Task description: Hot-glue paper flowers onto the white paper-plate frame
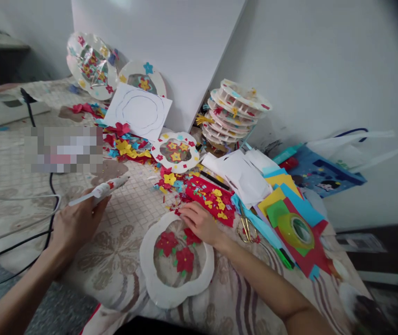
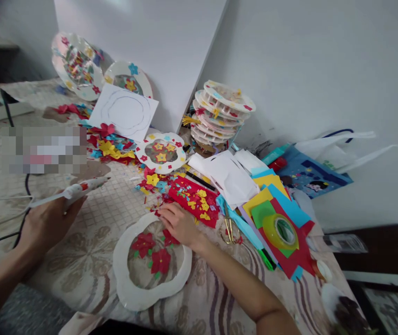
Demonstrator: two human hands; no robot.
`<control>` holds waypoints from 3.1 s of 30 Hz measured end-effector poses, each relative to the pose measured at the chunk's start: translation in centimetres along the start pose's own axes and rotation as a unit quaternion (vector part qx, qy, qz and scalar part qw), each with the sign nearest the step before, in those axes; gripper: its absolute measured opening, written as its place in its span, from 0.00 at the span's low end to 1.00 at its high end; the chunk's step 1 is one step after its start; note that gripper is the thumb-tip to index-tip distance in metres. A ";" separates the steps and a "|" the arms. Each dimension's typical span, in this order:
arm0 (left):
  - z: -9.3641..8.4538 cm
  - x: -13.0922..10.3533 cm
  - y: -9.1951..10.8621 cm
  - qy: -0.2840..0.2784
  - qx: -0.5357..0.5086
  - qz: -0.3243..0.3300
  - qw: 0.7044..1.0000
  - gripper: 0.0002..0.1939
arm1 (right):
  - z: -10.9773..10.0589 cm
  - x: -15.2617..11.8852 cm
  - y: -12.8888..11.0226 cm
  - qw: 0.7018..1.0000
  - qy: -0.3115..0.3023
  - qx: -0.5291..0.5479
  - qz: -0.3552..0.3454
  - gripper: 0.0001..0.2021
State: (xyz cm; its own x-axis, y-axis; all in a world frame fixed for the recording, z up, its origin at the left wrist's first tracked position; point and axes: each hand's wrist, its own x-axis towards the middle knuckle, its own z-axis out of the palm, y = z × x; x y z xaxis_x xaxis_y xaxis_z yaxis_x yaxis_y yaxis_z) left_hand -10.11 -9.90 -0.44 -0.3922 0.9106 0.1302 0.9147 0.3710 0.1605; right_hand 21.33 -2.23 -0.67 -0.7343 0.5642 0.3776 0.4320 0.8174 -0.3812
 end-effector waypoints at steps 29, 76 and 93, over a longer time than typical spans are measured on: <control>1.0 0.4 -0.4 0.048 -0.146 0.008 0.988 0.24 | 0.4 1.0 0.5 0.999 -0.006 0.053 0.003 0.14; 0.8 0.1 -0.4 0.016 -0.116 -0.006 0.993 0.21 | 0.3 0.9 0.3 0.996 -0.040 0.082 -0.010 0.19; 0.9 0.2 -0.6 -0.002 -0.086 -0.018 0.996 0.22 | -0.1 0.0 0.8 0.997 -0.022 0.067 -0.023 0.19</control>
State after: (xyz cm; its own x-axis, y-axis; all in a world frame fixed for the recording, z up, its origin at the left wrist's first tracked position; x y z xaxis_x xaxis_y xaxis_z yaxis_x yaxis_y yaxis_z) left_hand -10.67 -9.76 -1.39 -0.4238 0.8982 0.1170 0.8695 0.3673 0.3302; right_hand 21.71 -1.55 -0.94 -0.7756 0.5183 0.3601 0.3254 0.8173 -0.4756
